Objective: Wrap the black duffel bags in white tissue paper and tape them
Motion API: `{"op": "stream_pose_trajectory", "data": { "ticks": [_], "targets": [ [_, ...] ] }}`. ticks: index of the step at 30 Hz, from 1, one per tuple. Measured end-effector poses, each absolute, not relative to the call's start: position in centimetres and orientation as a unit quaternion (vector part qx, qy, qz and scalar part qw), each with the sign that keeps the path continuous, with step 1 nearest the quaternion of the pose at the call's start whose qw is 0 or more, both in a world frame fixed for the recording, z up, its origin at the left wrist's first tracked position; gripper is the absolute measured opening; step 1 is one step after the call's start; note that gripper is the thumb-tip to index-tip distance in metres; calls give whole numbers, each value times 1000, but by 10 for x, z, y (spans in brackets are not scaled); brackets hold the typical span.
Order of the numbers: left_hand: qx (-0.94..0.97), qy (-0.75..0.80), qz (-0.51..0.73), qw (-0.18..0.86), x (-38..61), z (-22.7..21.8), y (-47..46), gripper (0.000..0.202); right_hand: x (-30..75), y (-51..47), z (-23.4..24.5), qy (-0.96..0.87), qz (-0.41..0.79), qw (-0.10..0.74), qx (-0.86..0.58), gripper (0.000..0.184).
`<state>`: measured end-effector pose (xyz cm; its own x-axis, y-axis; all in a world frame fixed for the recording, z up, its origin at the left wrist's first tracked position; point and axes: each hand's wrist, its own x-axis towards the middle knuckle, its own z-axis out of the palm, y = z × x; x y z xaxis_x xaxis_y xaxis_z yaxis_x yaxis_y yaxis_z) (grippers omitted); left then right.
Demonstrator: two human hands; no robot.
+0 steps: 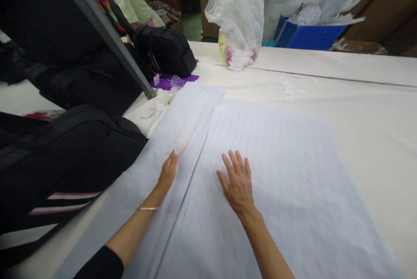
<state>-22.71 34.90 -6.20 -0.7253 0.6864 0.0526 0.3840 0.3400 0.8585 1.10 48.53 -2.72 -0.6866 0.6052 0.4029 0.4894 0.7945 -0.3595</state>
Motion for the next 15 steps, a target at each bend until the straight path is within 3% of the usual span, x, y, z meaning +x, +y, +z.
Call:
{"op": "stream_pose_trajectory", "data": {
  "ticks": [7,10,15],
  "targets": [
    [557,806,192,-59,-200,-67,356,46,-38,529,-75,-931,88,174,-310,54],
    [583,800,112,-92,-194,-63,360,48,-35,528,-75,-928,99,177,-312,54],
    [595,795,84,-84,-188,-54,366,49,-35,530,-69,-924,120,180,-314,55]
  ]
}}
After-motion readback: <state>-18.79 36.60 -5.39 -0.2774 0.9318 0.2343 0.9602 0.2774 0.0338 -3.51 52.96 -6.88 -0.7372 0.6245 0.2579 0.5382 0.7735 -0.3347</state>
